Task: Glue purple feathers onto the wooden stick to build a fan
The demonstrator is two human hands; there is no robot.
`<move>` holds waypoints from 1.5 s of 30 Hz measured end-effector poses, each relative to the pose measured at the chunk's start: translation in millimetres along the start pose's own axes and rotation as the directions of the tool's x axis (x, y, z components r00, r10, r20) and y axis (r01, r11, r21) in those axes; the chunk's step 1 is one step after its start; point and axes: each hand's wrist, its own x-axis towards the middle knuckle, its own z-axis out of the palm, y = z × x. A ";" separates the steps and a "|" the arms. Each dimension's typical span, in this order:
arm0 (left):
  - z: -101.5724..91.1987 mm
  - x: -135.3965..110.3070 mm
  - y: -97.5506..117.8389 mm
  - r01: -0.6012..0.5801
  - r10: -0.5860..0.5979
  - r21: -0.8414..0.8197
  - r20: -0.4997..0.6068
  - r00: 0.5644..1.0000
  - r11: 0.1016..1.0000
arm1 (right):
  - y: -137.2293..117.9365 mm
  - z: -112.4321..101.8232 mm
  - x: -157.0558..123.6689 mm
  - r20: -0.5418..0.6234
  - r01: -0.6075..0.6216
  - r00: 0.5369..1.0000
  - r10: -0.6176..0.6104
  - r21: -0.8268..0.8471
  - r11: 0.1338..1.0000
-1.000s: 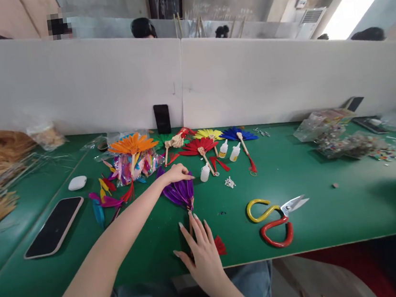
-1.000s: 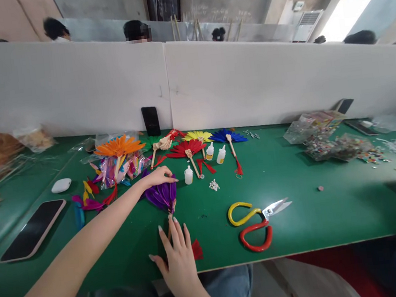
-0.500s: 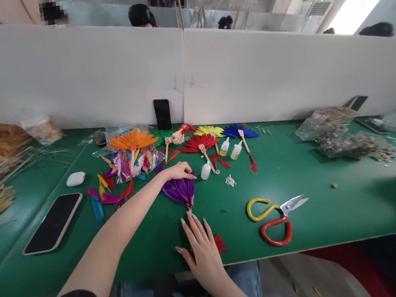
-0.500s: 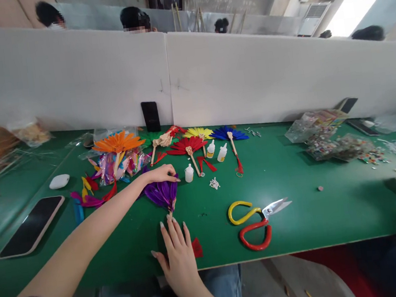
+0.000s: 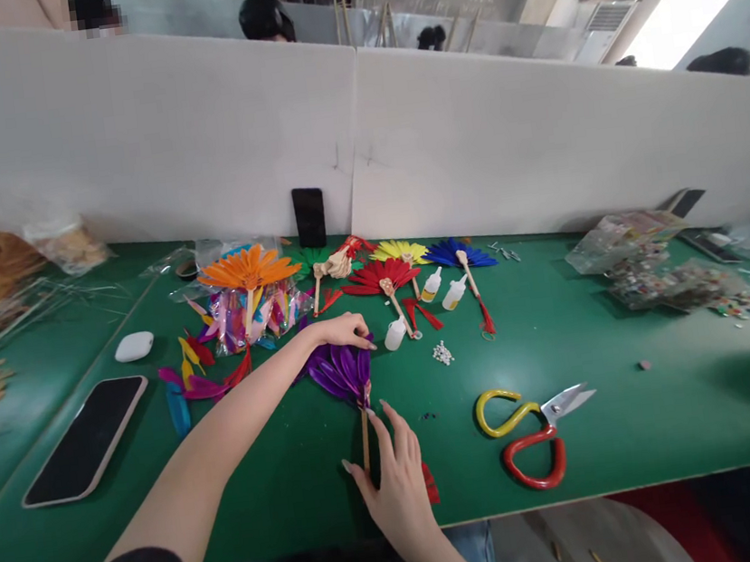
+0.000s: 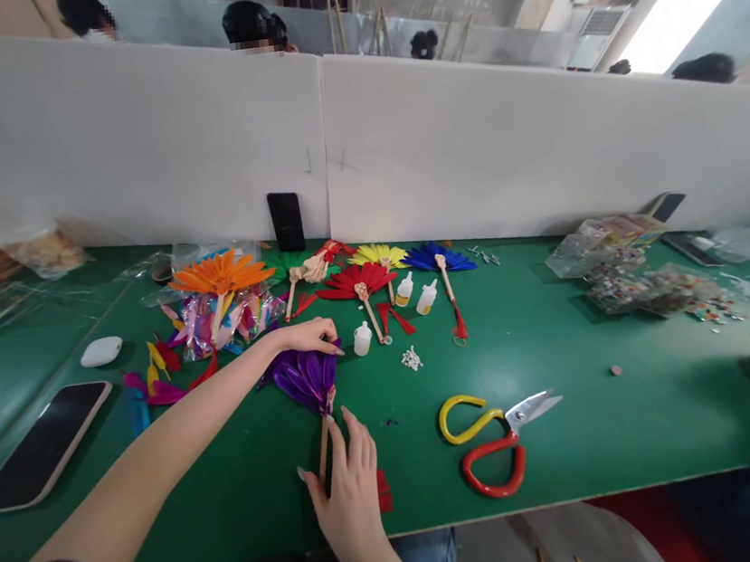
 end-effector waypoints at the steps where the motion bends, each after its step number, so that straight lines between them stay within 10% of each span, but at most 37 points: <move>1: -0.1 0.4 -0.7 -0.006 0.006 -0.001 0.002 1.000 1.000 | 0.2 1.9 0.8 -0.005 0.002 1.000 -0.002 -0.002 1.000; 45: 2.4 -11.3 2.8 0.063 -0.061 0.167 -0.018 0.998 0.984 | 0.8 6.9 -2.8 -0.051 0.027 0.998 -0.027 0.006 1.000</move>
